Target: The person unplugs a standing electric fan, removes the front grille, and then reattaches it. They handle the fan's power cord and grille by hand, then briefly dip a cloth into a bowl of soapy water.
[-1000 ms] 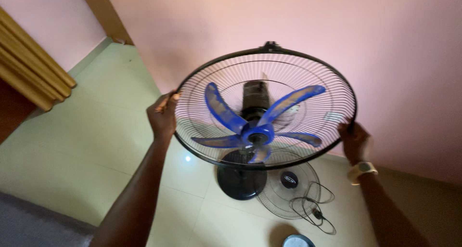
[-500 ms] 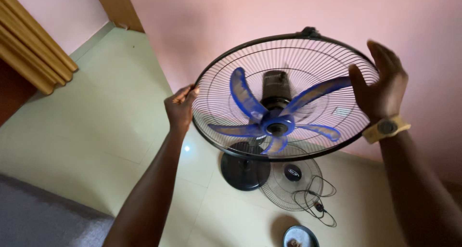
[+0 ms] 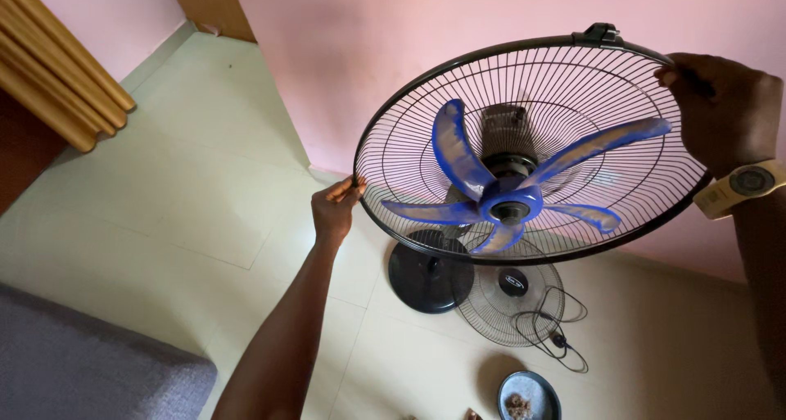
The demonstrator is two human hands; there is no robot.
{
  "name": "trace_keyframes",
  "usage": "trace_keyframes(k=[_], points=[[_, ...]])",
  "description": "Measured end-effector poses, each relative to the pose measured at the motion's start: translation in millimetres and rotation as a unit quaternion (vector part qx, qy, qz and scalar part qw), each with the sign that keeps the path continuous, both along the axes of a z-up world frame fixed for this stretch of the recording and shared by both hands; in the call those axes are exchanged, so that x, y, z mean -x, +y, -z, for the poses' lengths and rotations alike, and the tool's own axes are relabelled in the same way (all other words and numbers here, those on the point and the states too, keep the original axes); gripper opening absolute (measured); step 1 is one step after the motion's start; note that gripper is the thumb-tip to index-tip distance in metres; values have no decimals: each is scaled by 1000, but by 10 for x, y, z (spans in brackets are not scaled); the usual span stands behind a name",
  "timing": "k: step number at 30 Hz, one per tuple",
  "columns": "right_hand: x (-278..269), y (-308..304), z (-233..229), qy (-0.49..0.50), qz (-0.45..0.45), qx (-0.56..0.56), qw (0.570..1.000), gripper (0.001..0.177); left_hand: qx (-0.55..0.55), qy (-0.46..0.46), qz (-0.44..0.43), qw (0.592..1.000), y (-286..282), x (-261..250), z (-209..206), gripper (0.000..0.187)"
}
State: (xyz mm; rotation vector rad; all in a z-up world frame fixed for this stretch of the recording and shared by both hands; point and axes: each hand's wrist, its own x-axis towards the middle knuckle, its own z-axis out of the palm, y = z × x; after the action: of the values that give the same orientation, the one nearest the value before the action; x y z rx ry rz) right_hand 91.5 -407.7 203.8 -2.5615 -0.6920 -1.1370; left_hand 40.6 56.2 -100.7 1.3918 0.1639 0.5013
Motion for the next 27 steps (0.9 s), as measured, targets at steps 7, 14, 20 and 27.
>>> trace_keyframes(k=[7, 14, 20, 27], points=[[25, -11, 6, 19, -17, -22, 999, 13, -16, 64, -11, 998, -82, -41, 242, 33], [28, -14, 19, -7, -52, -12, 999, 11, 2, 72, -16, 997, -298, 1, 883, 29], [46, -2, -31, 42, -54, -62, 996, 12, 45, 149, -52, 986, -610, 96, 1312, 38], [49, -17, -32, 6, -130, -42, 991, 11, 167, 241, 20, 956, -938, 82, 1749, 22]])
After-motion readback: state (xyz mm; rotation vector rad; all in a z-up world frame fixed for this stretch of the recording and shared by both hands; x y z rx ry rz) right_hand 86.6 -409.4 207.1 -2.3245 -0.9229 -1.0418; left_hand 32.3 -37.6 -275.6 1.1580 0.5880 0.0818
